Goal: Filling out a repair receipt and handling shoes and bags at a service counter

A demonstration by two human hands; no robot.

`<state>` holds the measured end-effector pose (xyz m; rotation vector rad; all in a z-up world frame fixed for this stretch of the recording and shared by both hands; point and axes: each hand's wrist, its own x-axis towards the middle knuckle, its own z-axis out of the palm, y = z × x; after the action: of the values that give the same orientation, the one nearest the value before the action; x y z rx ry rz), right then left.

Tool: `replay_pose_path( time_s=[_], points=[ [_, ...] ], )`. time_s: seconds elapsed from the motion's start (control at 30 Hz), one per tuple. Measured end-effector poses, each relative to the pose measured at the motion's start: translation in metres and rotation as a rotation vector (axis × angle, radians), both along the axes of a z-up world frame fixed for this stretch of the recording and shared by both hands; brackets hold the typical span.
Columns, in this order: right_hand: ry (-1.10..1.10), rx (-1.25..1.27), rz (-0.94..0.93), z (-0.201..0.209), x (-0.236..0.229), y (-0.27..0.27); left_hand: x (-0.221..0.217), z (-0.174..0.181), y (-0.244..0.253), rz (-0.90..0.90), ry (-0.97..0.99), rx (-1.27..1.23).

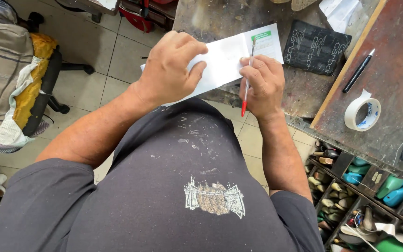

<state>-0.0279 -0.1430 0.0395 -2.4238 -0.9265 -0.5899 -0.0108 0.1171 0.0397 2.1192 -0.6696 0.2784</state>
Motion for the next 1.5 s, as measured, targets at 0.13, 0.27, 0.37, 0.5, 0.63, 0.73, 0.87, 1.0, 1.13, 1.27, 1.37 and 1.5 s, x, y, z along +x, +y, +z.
replay_pose_path(
  time_s=[0.13, 0.27, 0.37, 0.5, 0.63, 0.73, 0.87, 1.0, 1.13, 1.27, 1.37, 1.5],
  points=[
    [0.072, -0.097, 0.024, -0.007, -0.004, -0.010, -0.002, -0.004, -0.006, -0.114, -0.201, 0.206],
    [0.198, -0.021, 0.025, -0.003, -0.008, -0.008, -0.016, -0.023, -0.019, -0.183, -0.096, 0.412],
    [0.287, 0.090, -0.025, 0.003, -0.009, -0.002, -0.019, -0.025, -0.020, -0.134, -0.101, 0.482],
    [0.306, 0.095, -0.050, 0.000, -0.009, -0.001, -0.022, -0.023, -0.024, -0.120, -0.102, 0.465],
    [0.328, 0.159, -0.055, 0.006, -0.001, 0.000, -0.025, -0.019, -0.032, -0.093, -0.066, 0.484],
    [0.357, 0.194, -0.070, 0.004, 0.008, -0.001, -0.028, -0.026, -0.035, -0.080, -0.060, 0.478],
    [0.429, 0.281, -0.129, 0.009, 0.018, 0.005, -0.028, -0.019, -0.036, -0.055, -0.060, 0.479],
    [0.341, 0.197, -0.031, 0.004, 0.027, 0.005, -0.031, -0.018, -0.040, -0.036, -0.055, 0.474],
    [0.302, 0.156, 0.008, 0.000, 0.029, 0.000, -0.031, -0.019, -0.043, -0.030, -0.091, 0.535],
    [0.331, 0.132, 0.022, -0.005, 0.030, -0.009, -0.028, -0.018, -0.046, -0.034, -0.095, 0.598],
    [0.337, 0.166, 0.036, -0.012, 0.032, -0.016, -0.023, -0.018, -0.049, -0.056, -0.043, 0.593],
    [0.357, 0.134, 0.093, -0.011, 0.036, -0.026, -0.017, -0.015, -0.053, -0.063, -0.036, 0.583]
  ],
)
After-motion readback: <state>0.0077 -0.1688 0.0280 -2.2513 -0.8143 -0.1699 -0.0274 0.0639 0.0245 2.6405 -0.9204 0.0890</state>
